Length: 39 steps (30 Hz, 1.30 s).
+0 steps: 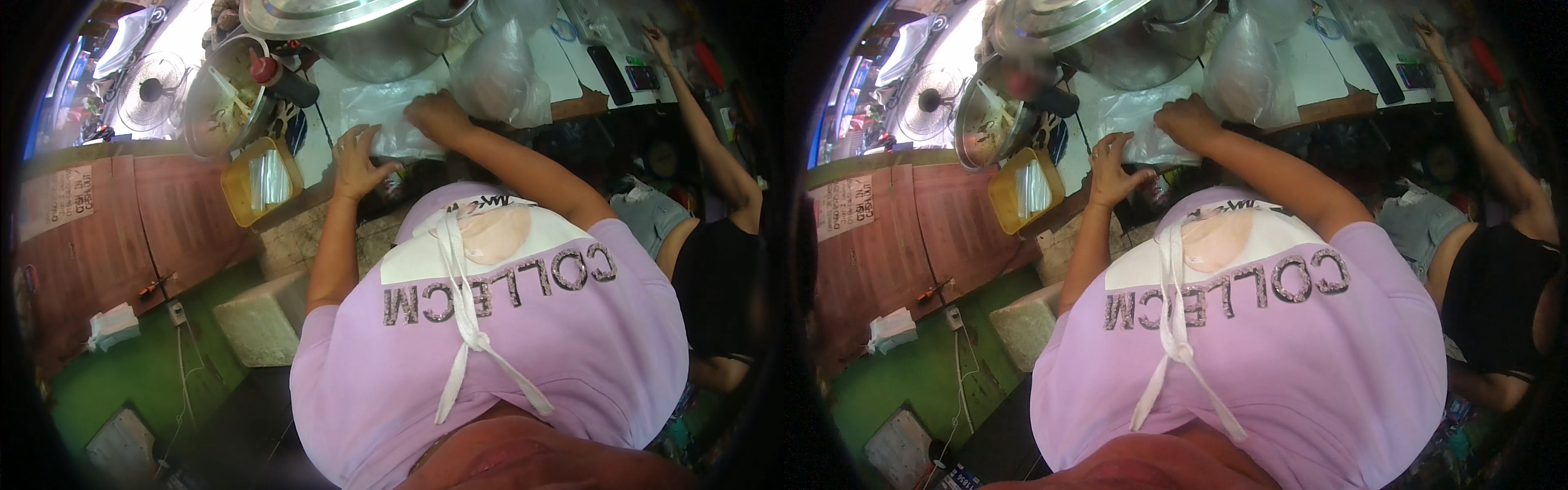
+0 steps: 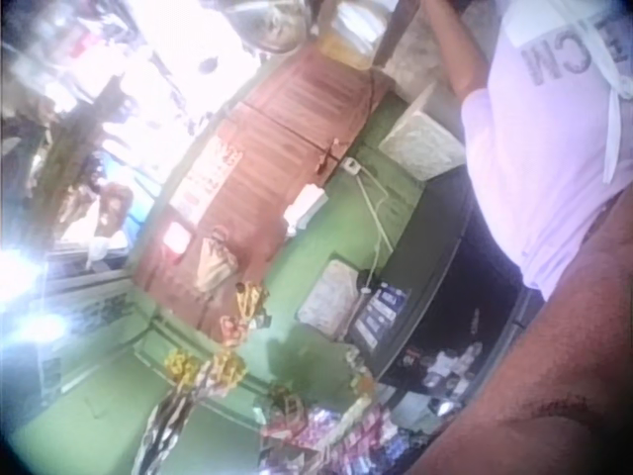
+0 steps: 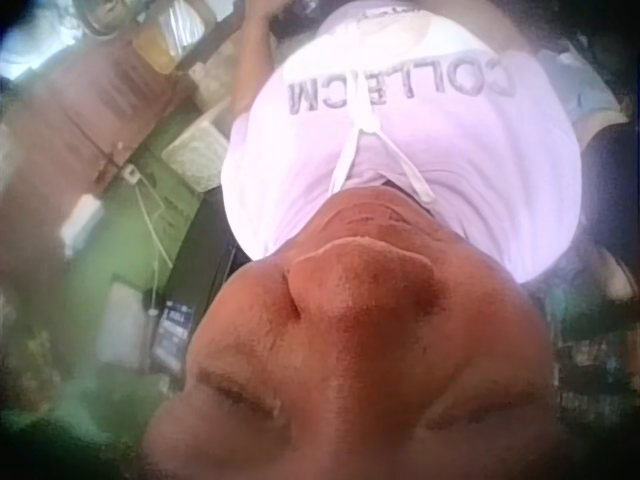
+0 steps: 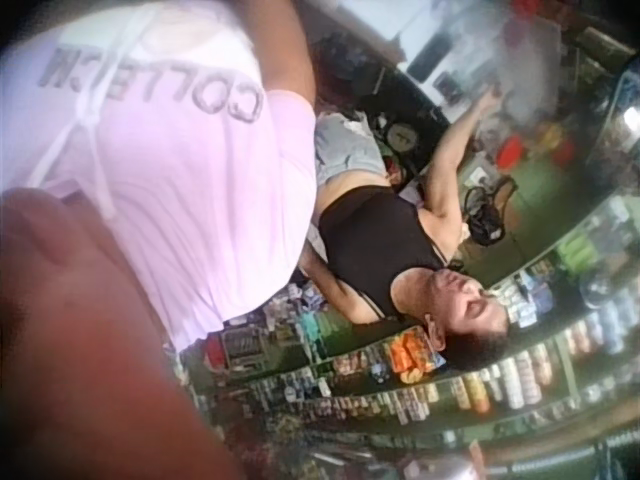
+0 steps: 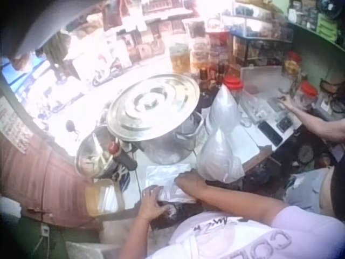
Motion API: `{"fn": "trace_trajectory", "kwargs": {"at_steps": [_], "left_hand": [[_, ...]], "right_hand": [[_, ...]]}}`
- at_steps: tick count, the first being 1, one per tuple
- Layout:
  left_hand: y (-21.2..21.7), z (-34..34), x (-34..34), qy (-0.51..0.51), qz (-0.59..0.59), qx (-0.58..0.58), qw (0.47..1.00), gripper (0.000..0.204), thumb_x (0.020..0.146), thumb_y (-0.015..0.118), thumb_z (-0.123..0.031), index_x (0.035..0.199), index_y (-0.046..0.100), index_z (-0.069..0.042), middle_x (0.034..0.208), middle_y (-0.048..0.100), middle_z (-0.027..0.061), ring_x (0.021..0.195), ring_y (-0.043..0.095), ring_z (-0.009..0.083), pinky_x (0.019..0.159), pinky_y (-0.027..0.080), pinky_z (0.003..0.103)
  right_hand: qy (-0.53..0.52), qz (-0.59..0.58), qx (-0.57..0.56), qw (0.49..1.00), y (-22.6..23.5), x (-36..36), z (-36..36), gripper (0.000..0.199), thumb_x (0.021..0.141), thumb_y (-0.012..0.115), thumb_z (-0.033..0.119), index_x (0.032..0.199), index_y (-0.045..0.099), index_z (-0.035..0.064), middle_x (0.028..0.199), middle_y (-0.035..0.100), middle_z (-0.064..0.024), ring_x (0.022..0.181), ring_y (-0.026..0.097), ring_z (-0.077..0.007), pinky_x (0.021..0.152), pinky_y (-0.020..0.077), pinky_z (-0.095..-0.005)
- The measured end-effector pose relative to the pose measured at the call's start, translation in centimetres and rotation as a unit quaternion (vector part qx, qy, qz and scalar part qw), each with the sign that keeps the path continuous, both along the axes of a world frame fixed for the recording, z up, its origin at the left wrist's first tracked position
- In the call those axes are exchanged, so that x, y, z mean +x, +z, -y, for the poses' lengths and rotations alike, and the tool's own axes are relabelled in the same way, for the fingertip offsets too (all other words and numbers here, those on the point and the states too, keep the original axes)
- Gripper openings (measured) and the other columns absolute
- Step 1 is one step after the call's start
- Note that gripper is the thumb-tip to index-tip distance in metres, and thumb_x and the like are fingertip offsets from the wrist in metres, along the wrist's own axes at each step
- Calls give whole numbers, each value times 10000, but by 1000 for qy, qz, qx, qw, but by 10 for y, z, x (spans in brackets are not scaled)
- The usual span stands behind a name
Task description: The person repeatedly scoops food from a large metal pot into small plastic bags, ties each bag, and places it on the counter. A coworker is visible in the background handling other items.
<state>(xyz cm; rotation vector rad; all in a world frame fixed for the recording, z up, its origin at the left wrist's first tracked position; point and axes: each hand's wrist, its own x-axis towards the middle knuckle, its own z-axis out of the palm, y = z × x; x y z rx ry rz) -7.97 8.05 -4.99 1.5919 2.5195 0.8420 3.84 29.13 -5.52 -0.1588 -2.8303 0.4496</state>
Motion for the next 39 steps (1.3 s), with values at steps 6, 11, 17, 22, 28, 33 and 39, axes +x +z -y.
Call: {"fn": "trace_trajectory", "kwargs": {"at_steps": [6,11,17,22,28,33,39], "left_hand": [[-56,-17,-44,124,224,120,959,272,755,683,-123,1015,682,-42,882,665,180,820,646,321,769,500,381],[-81,-25,-65,176,259,66,947,278,742,551,10,990,676,-1,816,695,88,730,635,153,686,490,297],[-84,-32,-76,186,233,-12,955,315,762,708,-223,1014,689,-36,898,689,216,873,673,357,786,510,415],[-72,-37,-72,168,228,-42,958,371,796,690,-305,1043,676,-28,959,690,213,922,661,381,817,508,423],[-62,-41,-66,181,170,-47,968,343,827,679,-301,1037,682,-29,903,704,169,884,672,351,801,510,404],[-65,-23,-65,73,501,32,862,316,830,679,-232,1077,684,-35,1023,649,107,957,633,256,848,492,316],[-38,-8,-57,-74,224,-50,970,499,742,735,-142,1234,647,-139,1360,518,105,1230,500,286,995,406,388]], "right_hand": [[-43,-35,69,996,-1,-6,6,221,857,618,223,1053,700,163,1025,657,-50,1016,585,-268,839,429,-455],[-56,-14,29,998,-2,-4,6,147,843,602,192,960,681,151,944,675,-57,899,620,-261,795,442,-420],[-67,-13,65,996,0,-8,-5,70,825,595,166,856,651,138,845,655,-48,853,628,-253,740,442,-408],[-46,-96,56,993,6,7,-3,127,816,643,191,928,647,131,968,637,-52,941,604,-255,788,441,-427],[-66,-32,4,997,7,12,7,643,783,741,319,1341,494,118,1359,480,-129,1232,477,-315,986,382,-483],[-27,-76,16,997,10,-4,5,654,799,718,310,1377,472,126,1382,467,-141,1335,372,-339,1028,350,-506],[73,93,-80,990,26,-20,17,278,854,608,193,1122,575,131,959,658,-181,1058,608,-352,914,409,-526]]}}
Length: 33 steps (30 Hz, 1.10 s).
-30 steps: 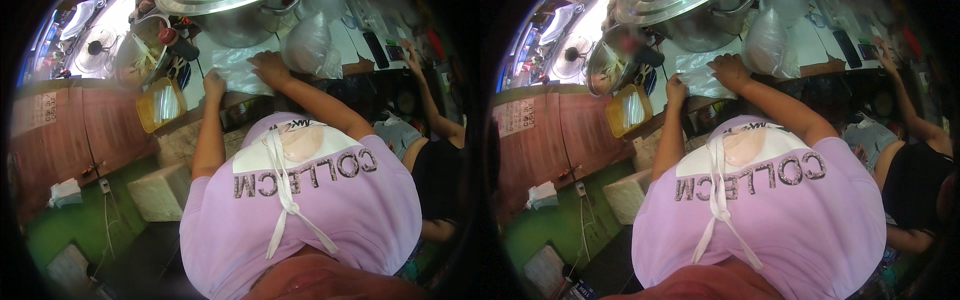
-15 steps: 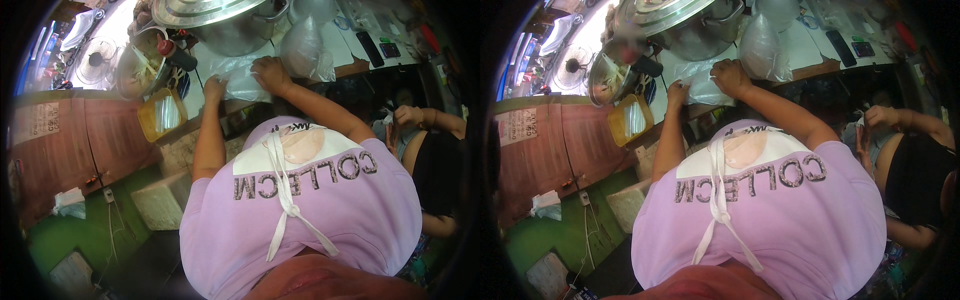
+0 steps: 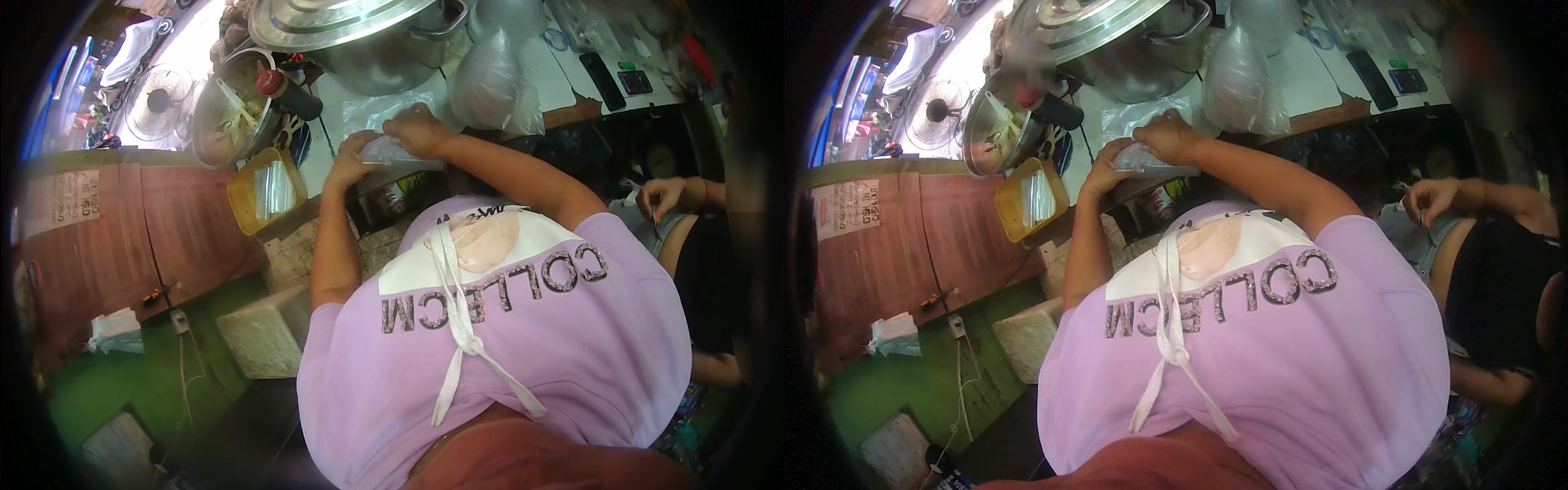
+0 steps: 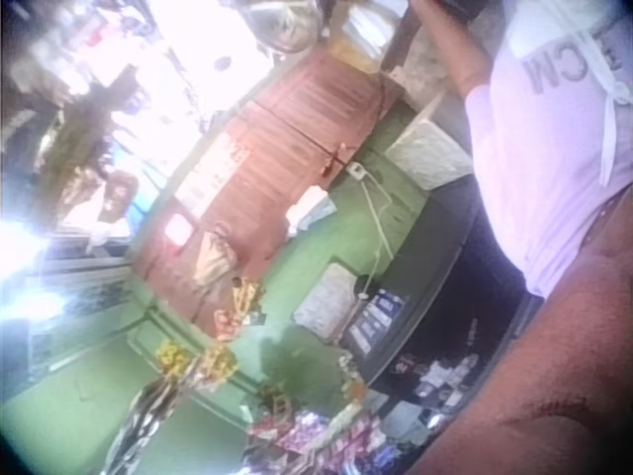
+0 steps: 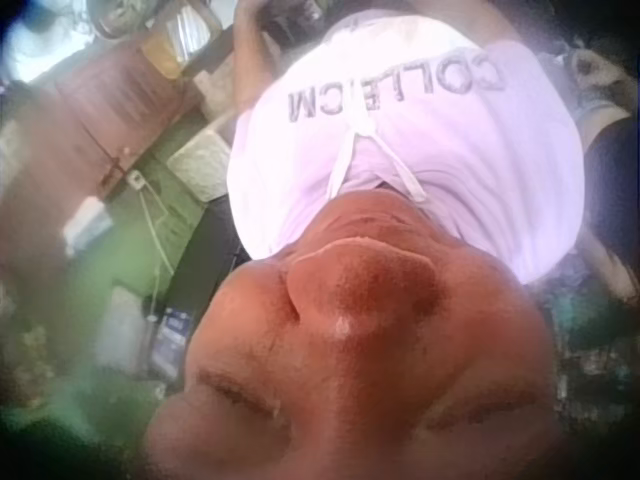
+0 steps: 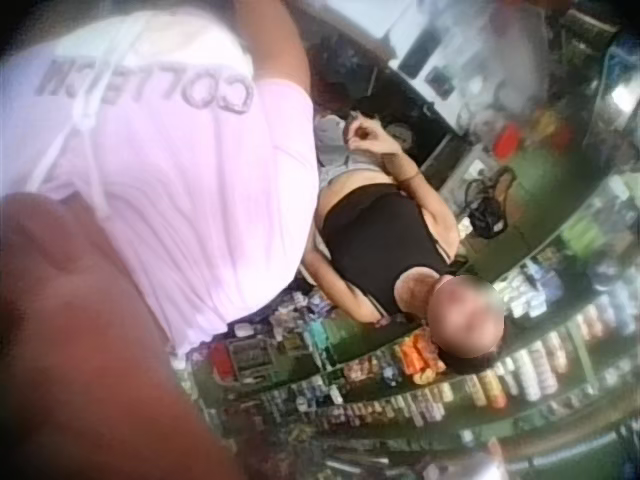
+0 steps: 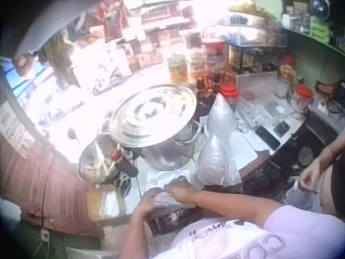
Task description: The person repeatedly scoops food from a large metal pot into small plastic bags, ties each bag, and places it on the counter. A coworker is visible in the background handling other items.
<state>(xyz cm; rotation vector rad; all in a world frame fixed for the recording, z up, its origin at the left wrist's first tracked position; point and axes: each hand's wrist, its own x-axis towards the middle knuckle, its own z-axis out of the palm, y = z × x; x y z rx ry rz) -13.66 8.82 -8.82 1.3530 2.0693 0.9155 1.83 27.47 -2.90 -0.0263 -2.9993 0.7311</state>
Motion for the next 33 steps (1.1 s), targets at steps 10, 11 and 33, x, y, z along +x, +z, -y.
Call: {"fn": "trace_trajectory", "kwargs": {"at_steps": [10,11,33], "left_hand": [[11,12,35,-16,-247,-31,968,505,813,607,-93,1255,644,-335,1505,420,58,1411,350,303,1116,228,511],[9,12,35,-18,-259,-27,965,510,807,608,-96,1257,643,-333,1502,422,66,1406,355,306,1119,227,508],[122,6,179,-69,192,241,949,959,726,822,-190,1496,268,-43,1445,416,213,1264,485,315,1043,397,405]], "right_hand": [[182,132,-350,909,35,66,48,195,1000,497,247,983,542,58,791,571,-125,737,567,-243,705,452,-371],[202,183,-354,895,40,67,48,207,1001,495,254,991,561,59,811,571,-49,756,525,-160,697,436,-330],[102,202,-567,792,80,123,34,312,939,625,239,1122,614,-14,942,600,-22,923,543,-92,850,437,-263]]}}
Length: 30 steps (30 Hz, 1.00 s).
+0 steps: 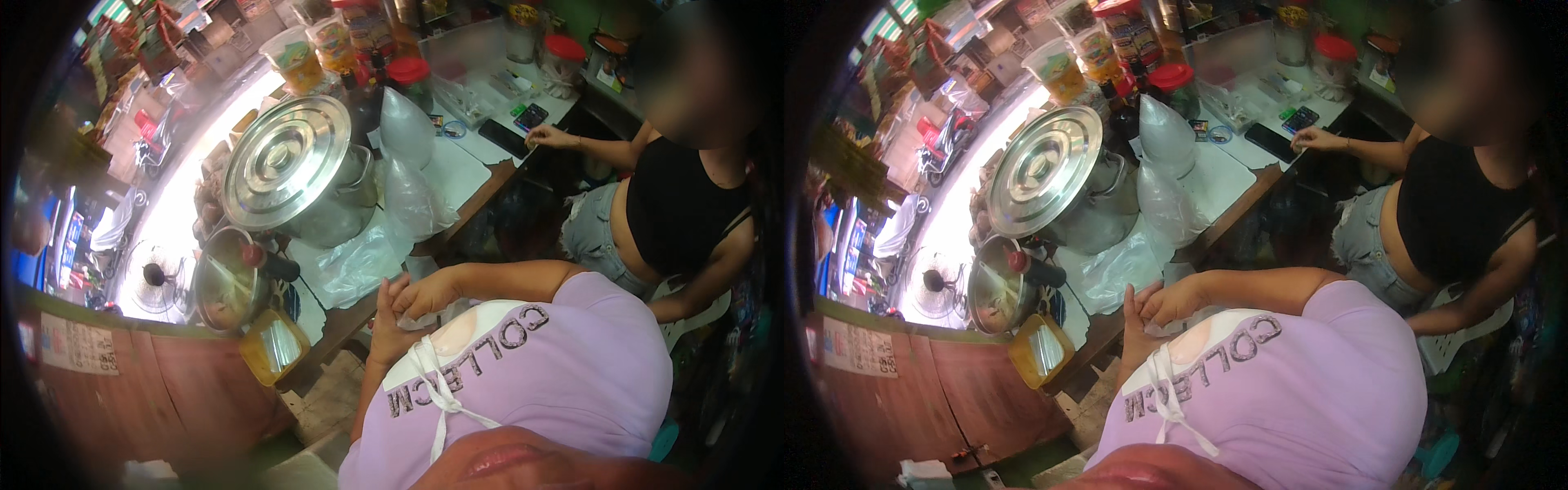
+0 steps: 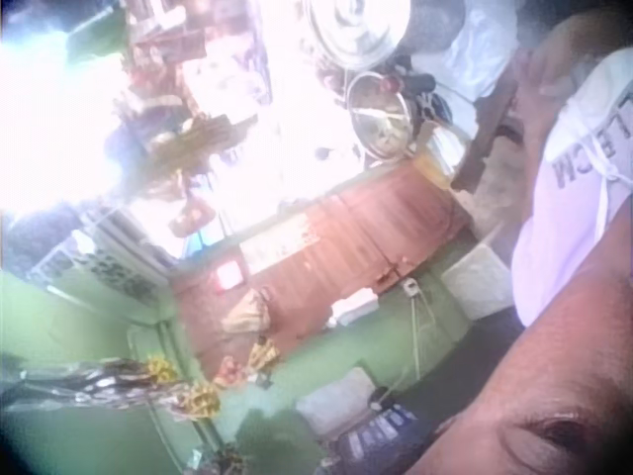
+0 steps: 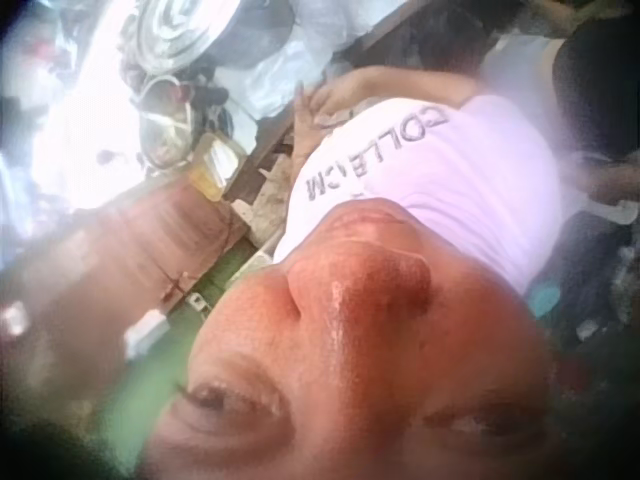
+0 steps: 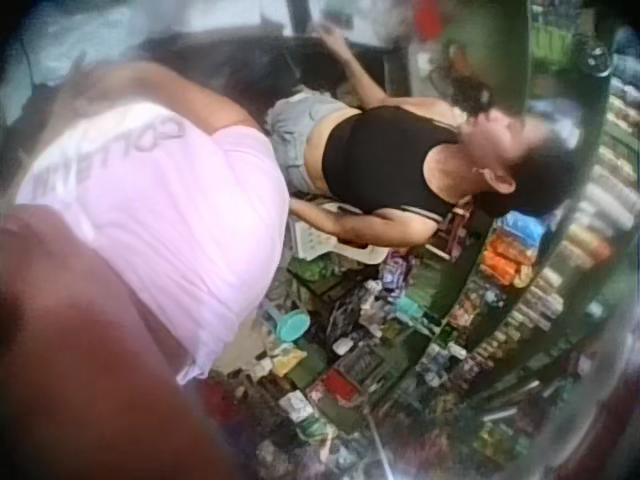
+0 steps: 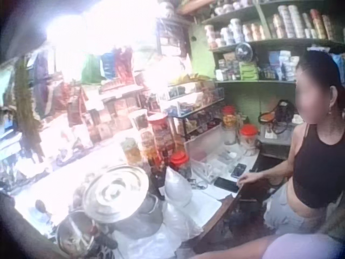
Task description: The person repeatedly scoops food from a large metal pot into small plastic bags, ties each bag, and places it on the counter. A coworker is visible in the background handling other items.
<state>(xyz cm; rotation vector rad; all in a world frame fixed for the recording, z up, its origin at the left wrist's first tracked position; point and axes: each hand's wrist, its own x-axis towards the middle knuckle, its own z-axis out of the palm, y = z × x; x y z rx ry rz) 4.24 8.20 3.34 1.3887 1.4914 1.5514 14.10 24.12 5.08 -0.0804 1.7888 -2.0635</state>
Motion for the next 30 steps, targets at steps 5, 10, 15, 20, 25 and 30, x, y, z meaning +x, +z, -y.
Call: {"fn": "trace_trajectory", "kwargs": {"at_steps": [5,10,15,20,25,30], "left_hand": [[0,0,12,82,-5,-111,990,651,808,745,-75,1382,450,6,1161,633,145,1019,628,218,857,512,316],[-8,-1,38,260,273,-14,926,370,933,619,-99,1271,532,23,1125,632,113,997,618,194,859,506,319],[5,-5,72,231,449,38,862,396,986,574,-175,1325,467,0,1231,580,120,1082,589,219,929,487,362],[-10,-3,96,244,476,23,844,434,996,562,-216,1360,431,-20,1295,550,124,1161,556,254,1007,450,413],[-44,8,98,205,612,25,763,471,1008,529,-298,1382,412,-36,1323,540,137,1195,545,291,1044,433,450],[-49,12,96,226,622,29,749,498,1016,499,-350,1389,401,-34,1345,527,148,1222,528,311,1055,424,474]], "right_hand": [[-73,66,-49,994,30,12,-29,405,920,650,275,1194,586,-16,1073,592,-64,1029,547,-160,863,459,-309],[-161,-147,155,964,36,55,-30,634,789,789,398,1228,566,-1,1255,550,-124,1147,523,-181,939,442,-327],[-211,-93,214,949,11,99,-20,379,802,752,224,1083,634,-2,991,656,-68,902,587,-131,799,477,-296],[-350,-75,140,923,-26,122,-30,191,855,694,144,983,654,9,812,638,-5,752,553,-71,664,467,-264],[-370,14,226,901,-47,154,-26,171,868,688,164,913,648,5,781,630,-14,714,549,-79,626,459,-274],[-425,26,217,878,-49,167,-18,181,857,709,166,883,643,0,763,632,-22,678,551,-91,599,454,-279]]}}
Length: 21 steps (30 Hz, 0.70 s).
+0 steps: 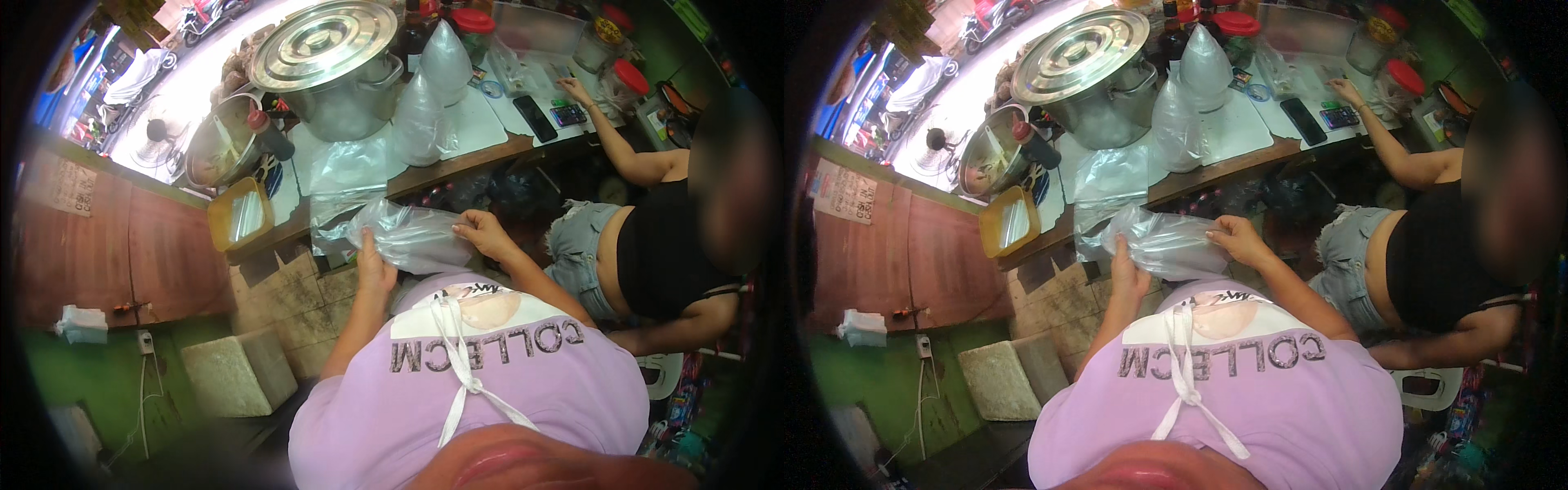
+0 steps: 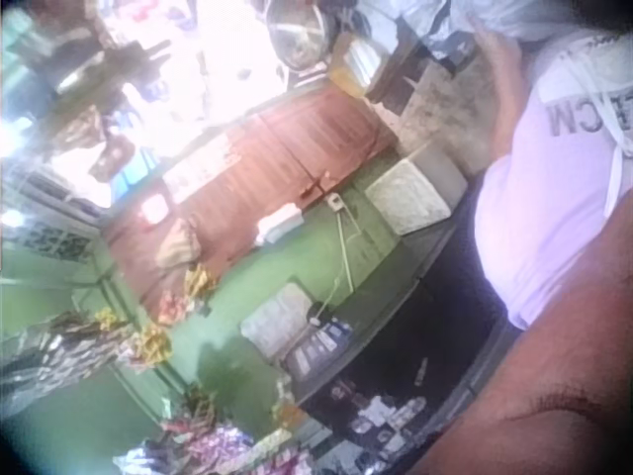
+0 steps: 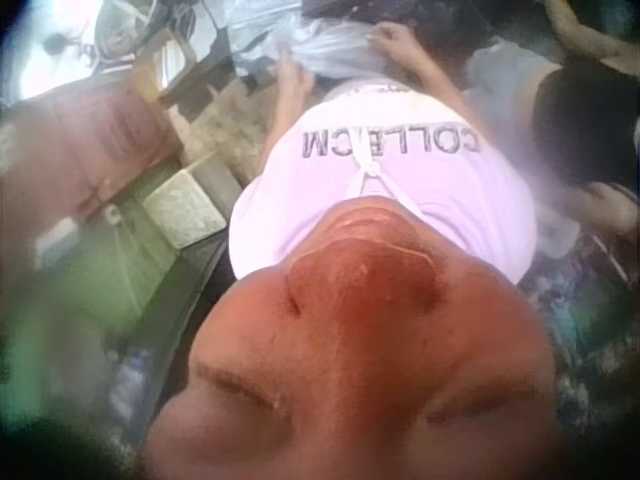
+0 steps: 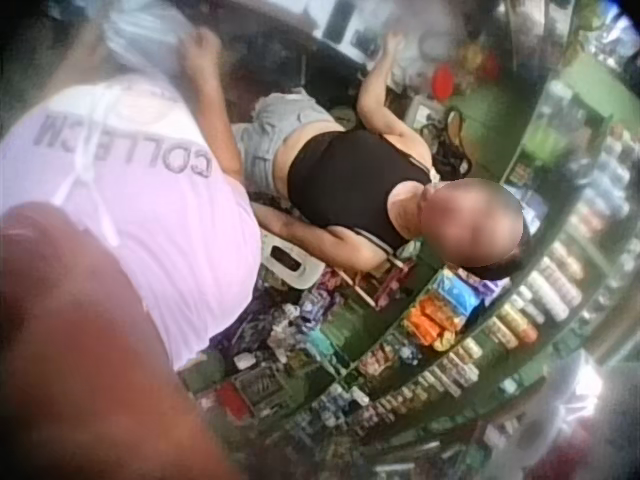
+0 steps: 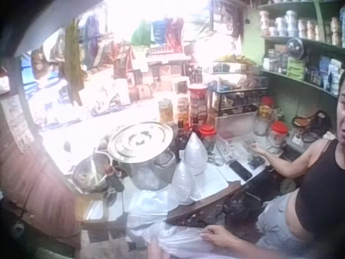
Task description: The person repeatedly scoops food from a large metal pot into small plastic bags, ties each bag, and places it on the counter. A coworker is visible in the background handling other items.
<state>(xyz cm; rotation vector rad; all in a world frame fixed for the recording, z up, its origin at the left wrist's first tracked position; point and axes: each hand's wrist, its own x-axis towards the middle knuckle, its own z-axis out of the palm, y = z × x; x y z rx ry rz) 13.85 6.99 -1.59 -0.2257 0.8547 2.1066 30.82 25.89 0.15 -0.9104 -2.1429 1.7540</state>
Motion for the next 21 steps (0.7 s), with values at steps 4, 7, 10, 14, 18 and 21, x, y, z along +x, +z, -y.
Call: {"fn": "trace_trajectory", "kwargs": {"at_steps": [4,7,10,14,18,21], "left_hand": [[17,-10,-14,5,-27,0,1000,482,1025,478,-333,1394,392,-35,1369,503,147,1246,508,314,1063,419,484],[30,-23,-35,7,-38,21,999,467,1029,472,-313,1397,385,-39,1354,511,143,1236,512,312,1059,425,482],[39,-36,-58,25,-47,5,999,453,1008,529,-217,1413,375,-85,1351,503,128,1225,514,301,1060,427,479],[44,-57,-88,56,-126,-21,990,423,986,569,-177,1372,426,-76,1320,533,116,1199,536,286,1042,448,464],[48,-66,-113,25,-170,-30,985,398,994,561,-195,1346,446,-50,1294,553,118,1177,554,277,1028,462,439],[51,-69,-124,10,-148,-17,989,394,1020,510,-212,1368,416,-54,1294,547,111,1177,546,247,1024,456,397]], "right_hand": [[-94,-75,-94,988,9,-15,-12,145,857,719,139,888,642,20,767,626,-6,666,536,-78,584,434,-246],[-119,-109,-94,982,20,-33,-25,99,878,702,106,912,629,48,752,618,14,606,502,-37,529,372,-184],[-141,-175,-156,962,30,-50,-31,151,905,690,163,936,667,17,795,638,1,689,537,-51,616,428,-213],[-148,-174,-32,973,45,-71,-37,204,957,631,199,970,687,3,799,642,10,679,523,-43,615,416,-205],[-165,-218,-73,959,58,-88,-37,209,962,629,213,1001,690,17,786,633,32,679,531,-41,615,421,-192],[-175,-275,-252,911,62,-92,-27,228,952,641,210,1075,663,18,855,660,7,759,605,-74,712,499,-226]]}}
